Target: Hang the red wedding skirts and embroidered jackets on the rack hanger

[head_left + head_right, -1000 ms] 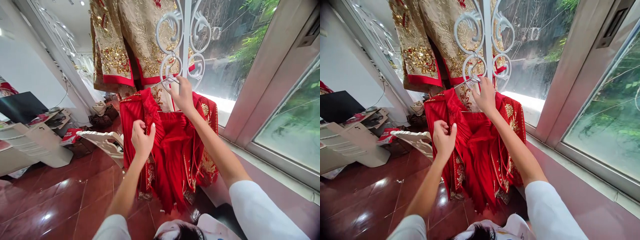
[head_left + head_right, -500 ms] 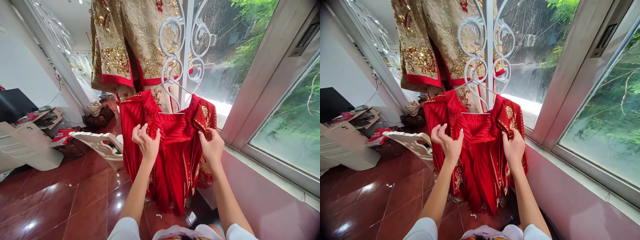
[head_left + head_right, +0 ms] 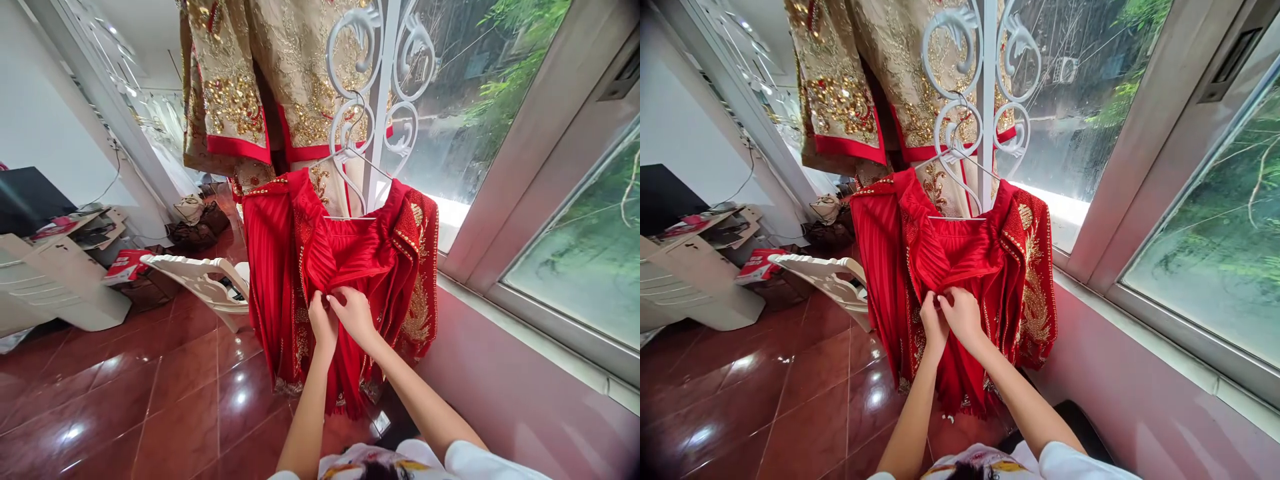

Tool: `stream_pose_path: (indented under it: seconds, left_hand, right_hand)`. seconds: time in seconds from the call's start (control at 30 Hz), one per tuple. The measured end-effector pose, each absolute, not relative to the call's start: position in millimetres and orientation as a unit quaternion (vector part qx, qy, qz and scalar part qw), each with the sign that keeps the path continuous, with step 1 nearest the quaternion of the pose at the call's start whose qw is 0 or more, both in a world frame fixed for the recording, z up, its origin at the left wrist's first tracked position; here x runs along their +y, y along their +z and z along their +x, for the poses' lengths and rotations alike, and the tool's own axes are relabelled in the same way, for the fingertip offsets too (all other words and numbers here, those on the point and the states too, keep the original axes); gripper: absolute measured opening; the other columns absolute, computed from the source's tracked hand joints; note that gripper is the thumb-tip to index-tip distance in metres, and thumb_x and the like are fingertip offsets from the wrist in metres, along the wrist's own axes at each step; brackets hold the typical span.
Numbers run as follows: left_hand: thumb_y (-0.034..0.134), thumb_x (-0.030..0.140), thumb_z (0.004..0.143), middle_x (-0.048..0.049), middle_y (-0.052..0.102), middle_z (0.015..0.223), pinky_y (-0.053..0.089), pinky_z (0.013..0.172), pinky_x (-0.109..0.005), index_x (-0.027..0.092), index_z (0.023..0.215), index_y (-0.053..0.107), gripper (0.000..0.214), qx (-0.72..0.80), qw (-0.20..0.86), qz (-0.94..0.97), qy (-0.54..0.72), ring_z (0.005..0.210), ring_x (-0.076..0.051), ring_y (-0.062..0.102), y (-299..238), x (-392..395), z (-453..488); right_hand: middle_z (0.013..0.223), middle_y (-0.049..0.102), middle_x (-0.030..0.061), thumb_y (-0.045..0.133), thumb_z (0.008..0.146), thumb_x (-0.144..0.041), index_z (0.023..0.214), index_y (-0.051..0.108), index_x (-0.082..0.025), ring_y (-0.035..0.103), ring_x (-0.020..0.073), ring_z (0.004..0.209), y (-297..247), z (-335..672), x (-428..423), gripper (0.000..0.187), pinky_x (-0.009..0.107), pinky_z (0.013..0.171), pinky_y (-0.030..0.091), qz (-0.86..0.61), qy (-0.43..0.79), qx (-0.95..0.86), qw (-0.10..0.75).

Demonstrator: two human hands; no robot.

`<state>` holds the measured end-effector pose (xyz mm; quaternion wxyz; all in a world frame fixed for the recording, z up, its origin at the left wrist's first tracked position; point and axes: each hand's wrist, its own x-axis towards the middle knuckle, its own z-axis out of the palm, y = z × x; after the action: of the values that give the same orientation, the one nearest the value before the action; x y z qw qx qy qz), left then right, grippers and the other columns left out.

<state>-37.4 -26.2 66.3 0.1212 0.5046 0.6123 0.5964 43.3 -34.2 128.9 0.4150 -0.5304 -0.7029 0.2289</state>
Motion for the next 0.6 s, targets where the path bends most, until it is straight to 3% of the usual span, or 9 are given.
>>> stream_pose_path:
  seconds: [0.17, 0.37, 0.6]
  left_hand:
    - [0.048, 0.023, 0.079, 0.0015, 0.046, 0.065, 0.035, 0.055, -0.024, 0.020, 0.065, 0.039, 0.017, 0.577, 0.119, 0.495, 0.639, 0.059, -0.013, 0.043, 62.3, -41.9, -36.6]
    - [0.043, 0.019, 0.081, 0.0024, 0.039, 0.060, 0.032, 0.058, -0.027, 0.021, 0.059, 0.031, 0.024, 0.577, 0.120, 0.505, 0.630, 0.059, -0.013, 0.037, 62.2, -47.9, -39.5]
    - [0.045, 0.026, 0.084, -0.0009, 0.050, 0.068, 0.038, 0.066, -0.029, 0.020, 0.068, 0.044, 0.018, 0.580, 0.144, 0.491, 0.634, 0.066, -0.016, 0.048, 58.4, -52.2, -34.2]
  right_hand:
    - [0.085, 0.067, 0.0074, 0.053, 0.087, -0.030, 0.084, 0.063, -0.015, 0.062, 0.0168, 0.074, 124.7, 33.5, -38.6, 0.019, 0.025, 0.066, 0.042, -0.590, 0.149, -0.724, 0.326]
    - [0.088, 0.066, 0.0119, 0.032, 0.094, -0.017, 0.088, 0.061, -0.012, 0.065, 0.0198, 0.074, 122.3, 22.8, -57.0, 0.030, 0.026, 0.059, 0.041, -0.637, 0.063, -0.750, 0.166]
    - [0.092, 0.065, 0.0108, 0.036, 0.094, -0.024, 0.097, 0.055, -0.013, 0.065, 0.0212, 0.075, 125.3, 25.4, -62.1, 0.022, 0.027, 0.059, 0.042, -0.649, 0.072, -0.736, 0.179]
